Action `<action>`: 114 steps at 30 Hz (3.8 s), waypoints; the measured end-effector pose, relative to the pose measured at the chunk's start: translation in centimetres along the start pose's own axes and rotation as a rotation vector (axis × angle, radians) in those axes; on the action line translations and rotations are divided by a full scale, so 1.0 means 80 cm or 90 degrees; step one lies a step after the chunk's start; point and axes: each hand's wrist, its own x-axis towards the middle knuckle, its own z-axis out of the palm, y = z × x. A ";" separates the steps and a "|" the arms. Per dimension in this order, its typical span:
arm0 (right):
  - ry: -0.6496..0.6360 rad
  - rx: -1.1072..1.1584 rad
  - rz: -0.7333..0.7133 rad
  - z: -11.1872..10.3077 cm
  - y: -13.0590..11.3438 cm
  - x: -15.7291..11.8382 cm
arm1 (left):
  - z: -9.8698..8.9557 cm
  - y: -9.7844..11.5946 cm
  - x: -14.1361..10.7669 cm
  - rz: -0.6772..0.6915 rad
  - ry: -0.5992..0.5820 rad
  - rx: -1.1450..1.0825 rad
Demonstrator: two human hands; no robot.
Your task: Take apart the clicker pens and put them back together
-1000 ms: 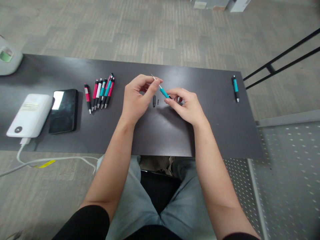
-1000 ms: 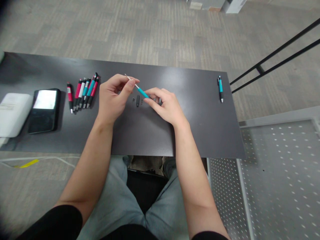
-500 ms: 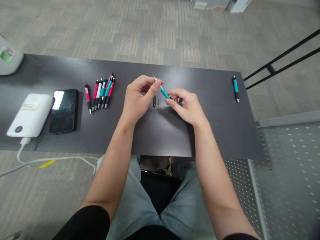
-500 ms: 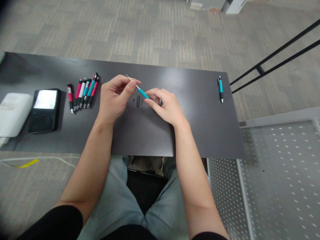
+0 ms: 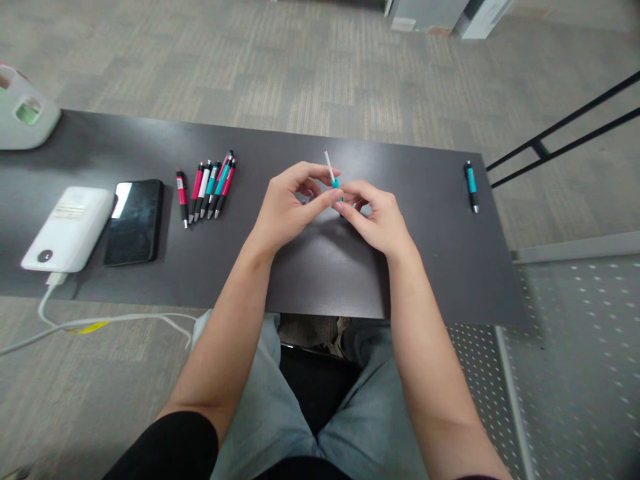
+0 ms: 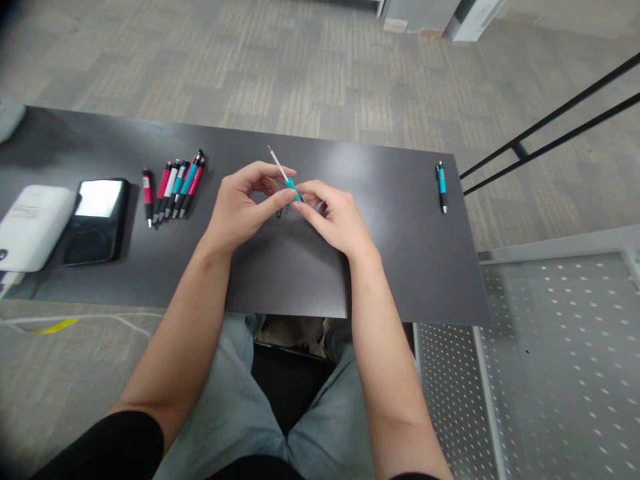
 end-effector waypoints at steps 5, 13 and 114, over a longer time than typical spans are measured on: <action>-0.007 0.007 0.002 0.000 0.001 0.003 | 0.002 -0.002 -0.001 0.004 0.003 0.005; 0.126 -0.023 0.021 -0.004 0.000 0.006 | 0.008 -0.006 -0.008 0.070 -0.034 0.039; -0.011 -0.154 0.112 0.044 0.000 0.002 | -0.027 -0.014 -0.002 0.023 0.118 0.139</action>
